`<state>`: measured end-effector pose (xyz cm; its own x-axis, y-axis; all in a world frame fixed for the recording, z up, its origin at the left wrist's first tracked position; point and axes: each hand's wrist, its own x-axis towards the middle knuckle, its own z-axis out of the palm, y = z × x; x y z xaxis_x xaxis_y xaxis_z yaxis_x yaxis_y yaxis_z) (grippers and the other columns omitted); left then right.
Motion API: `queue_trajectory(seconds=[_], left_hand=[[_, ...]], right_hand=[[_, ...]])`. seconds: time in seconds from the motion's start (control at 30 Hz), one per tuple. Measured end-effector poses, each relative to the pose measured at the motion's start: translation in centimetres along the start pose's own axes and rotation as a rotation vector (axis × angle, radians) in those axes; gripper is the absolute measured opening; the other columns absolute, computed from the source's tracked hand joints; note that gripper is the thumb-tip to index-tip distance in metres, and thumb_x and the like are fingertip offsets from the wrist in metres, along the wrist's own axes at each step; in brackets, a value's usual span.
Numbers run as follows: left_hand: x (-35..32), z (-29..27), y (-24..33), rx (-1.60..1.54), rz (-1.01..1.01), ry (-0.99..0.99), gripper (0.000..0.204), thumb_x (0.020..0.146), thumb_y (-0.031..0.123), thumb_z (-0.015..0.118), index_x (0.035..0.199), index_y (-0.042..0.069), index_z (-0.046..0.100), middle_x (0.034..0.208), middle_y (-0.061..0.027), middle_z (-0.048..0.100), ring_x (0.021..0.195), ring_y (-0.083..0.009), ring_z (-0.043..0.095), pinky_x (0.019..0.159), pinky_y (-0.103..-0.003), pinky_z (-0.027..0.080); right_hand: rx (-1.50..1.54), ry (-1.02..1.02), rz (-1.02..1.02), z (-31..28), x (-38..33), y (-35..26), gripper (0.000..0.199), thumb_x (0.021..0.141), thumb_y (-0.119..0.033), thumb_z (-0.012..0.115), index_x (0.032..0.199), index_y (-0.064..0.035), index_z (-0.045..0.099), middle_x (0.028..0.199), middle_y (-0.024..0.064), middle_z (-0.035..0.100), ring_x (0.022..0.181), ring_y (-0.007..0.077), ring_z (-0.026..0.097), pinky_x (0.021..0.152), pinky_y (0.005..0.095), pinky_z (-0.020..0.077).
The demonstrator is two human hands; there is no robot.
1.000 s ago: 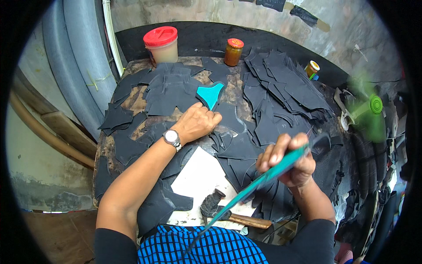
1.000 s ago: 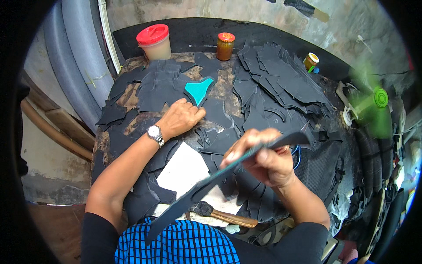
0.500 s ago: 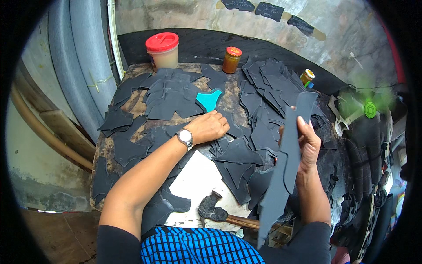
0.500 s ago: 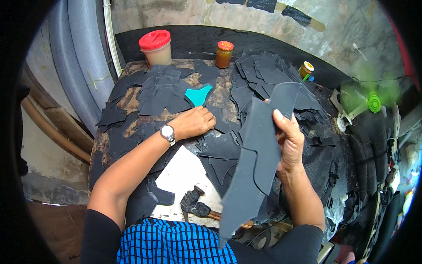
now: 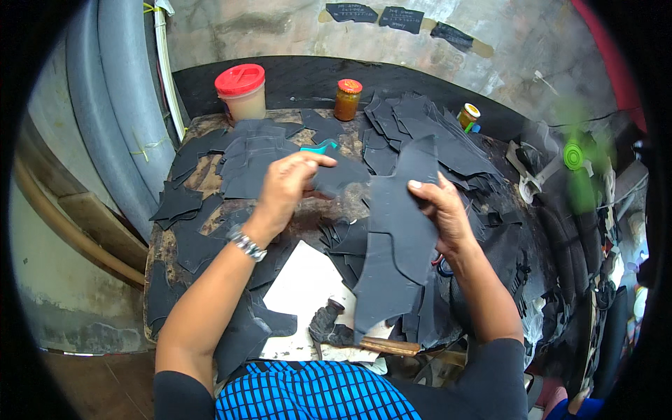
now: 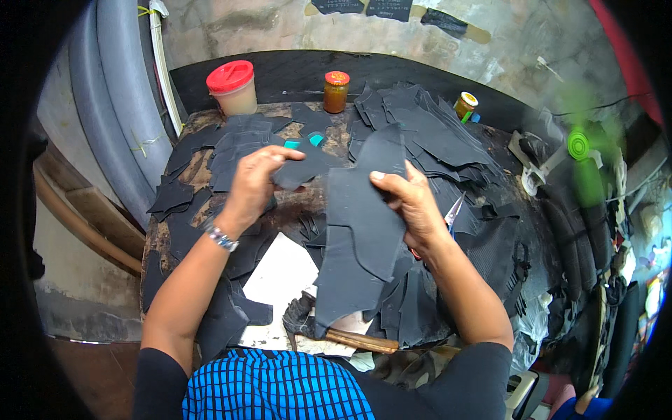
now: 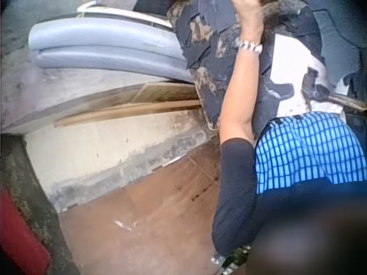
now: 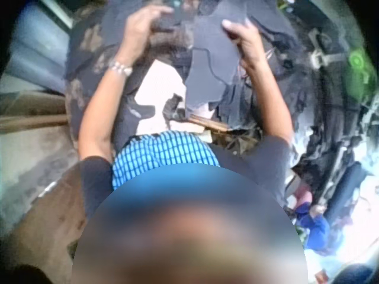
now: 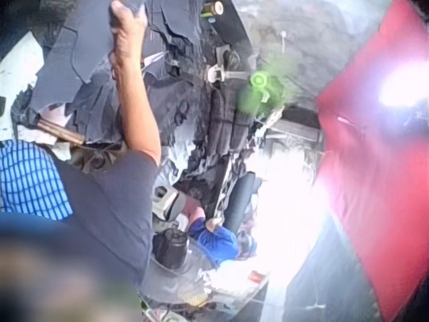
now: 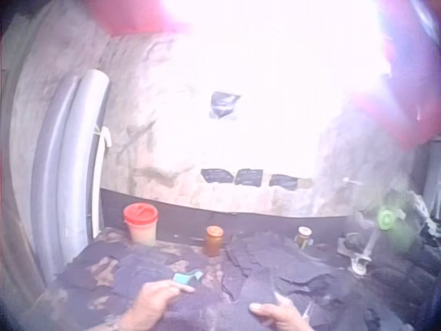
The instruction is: The person repeatedly picks up dark rubber pieces from a table, aligns them, and uses a hammer to tap and smooth their edges. The person handles the pieces one at a time, turning them over and placing them back on the table after smoothing.
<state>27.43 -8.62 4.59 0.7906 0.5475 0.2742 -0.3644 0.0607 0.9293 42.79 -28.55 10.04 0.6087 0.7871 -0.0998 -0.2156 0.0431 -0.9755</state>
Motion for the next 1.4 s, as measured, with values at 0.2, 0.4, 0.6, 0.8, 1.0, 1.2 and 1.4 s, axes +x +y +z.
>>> queue_trajectory(seconds=[0.2, 0.4, 0.6, 0.8, 1.0, 1.2, 1.4], left_hand=[[-4.7, -2.9, 5.9, -0.069, 0.058, 0.047, 0.043, 0.091, 0.001, 0.054, 0.132, -0.005, 0.043, 0.119, -0.0144, 0.058, 0.106, -0.0256, 0.064, 0.082, -0.035, 0.06], [-8.1, -5.9, 7.1, 0.031, 0.09, 0.198, 0.043, 0.093, -0.002, 0.05, 0.136, -0.004, 0.045, 0.126, -0.0173, 0.057, 0.112, -0.0261, 0.062, 0.089, -0.036, 0.058], [-11.2, -6.6, 6.9, -0.101, 0.021, 0.196, 0.042, 0.094, -0.002, 0.045, 0.136, -0.003, 0.047, 0.128, -0.02, 0.058, 0.116, -0.0281, 0.06, 0.092, -0.041, 0.056], [-12.7, -6.4, 7.5, -0.219, -0.056, 0.183, 0.044, 0.093, -0.001, 0.047, 0.137, -0.002, 0.047, 0.129, -0.0192, 0.057, 0.118, -0.0275, 0.059, 0.092, -0.043, 0.056], [-13.7, -5.9, 7.9, -0.237, -0.084, 0.15, 0.047, 0.092, 0.002, 0.051, 0.139, -0.002, 0.046, 0.13, -0.0192, 0.057, 0.118, -0.0298, 0.059, 0.092, -0.04, 0.055], [-14.7, -5.8, 8.6, -0.251, -0.116, 0.104, 0.048, 0.095, 0.0, 0.045, 0.143, -0.002, 0.039, 0.132, -0.024, 0.054, 0.118, -0.03, 0.059, 0.095, -0.042, 0.054], [-15.4, -5.2, 9.1, -0.228, -0.145, 0.119, 0.048, 0.095, -0.002, 0.045, 0.143, 0.0, 0.042, 0.117, -0.0073, 0.059, 0.083, -0.0063, 0.059, 0.083, -0.027, 0.055]], right_hand=[[0.096, -0.239, 0.042, 3.4, 0.9, 2.0, 0.036, 0.082, -0.01, 0.065, 0.116, -0.0068, 0.053, 0.084, -0.0006, 0.058, 0.062, 0.0046, 0.053, 0.053, 0.0193, 0.0462], [0.168, -0.399, 0.109, 7.6, 1.2, 4.4, 0.033, 0.084, -0.008, 0.064, 0.115, -0.0061, 0.052, 0.086, 0.0014, 0.06, 0.065, 0.0068, 0.056, 0.058, 0.0225, 0.0498], [0.233, -0.322, 0.184, 9.9, 0.7, 6.6, 0.029, 0.092, -0.022, 0.058, 0.115, -0.0049, 0.054, 0.104, 0.0087, 0.065, 0.091, 0.0198, 0.066, 0.081, 0.0362, 0.0549], [0.497, -0.552, 0.279, 10.2, -0.4, 8.4, 0.045, 0.101, -0.039, 0.04, 0.126, -0.003, 0.052, 0.121, 0.0124, 0.061, 0.106, 0.027, 0.062, 0.091, 0.0442, 0.0504], [0.242, -0.588, 0.215, 10.7, -2.1, 7.8, 0.051, 0.096, -0.034, 0.052, 0.136, -0.0033, 0.044, 0.125, 0.0109, 0.059, 0.112, 0.0249, 0.06, 0.091, 0.0433, 0.052], [0.044, -0.613, 0.02, 12.2, -3.8, 6.8, 0.049, 0.089, -0.007, 0.067, 0.133, -0.0026, 0.047, 0.116, 0.0071, 0.061, 0.101, 0.0134, 0.06, 0.088, 0.0298, 0.051], [0.025, -0.622, -0.094, 13.3, -3.7, 6.9, 0.041, 0.091, -0.004, 0.065, 0.13, -0.0035, 0.05, 0.113, 0.0041, 0.062, 0.1, 0.0108, 0.06, 0.088, 0.0273, 0.0501]])
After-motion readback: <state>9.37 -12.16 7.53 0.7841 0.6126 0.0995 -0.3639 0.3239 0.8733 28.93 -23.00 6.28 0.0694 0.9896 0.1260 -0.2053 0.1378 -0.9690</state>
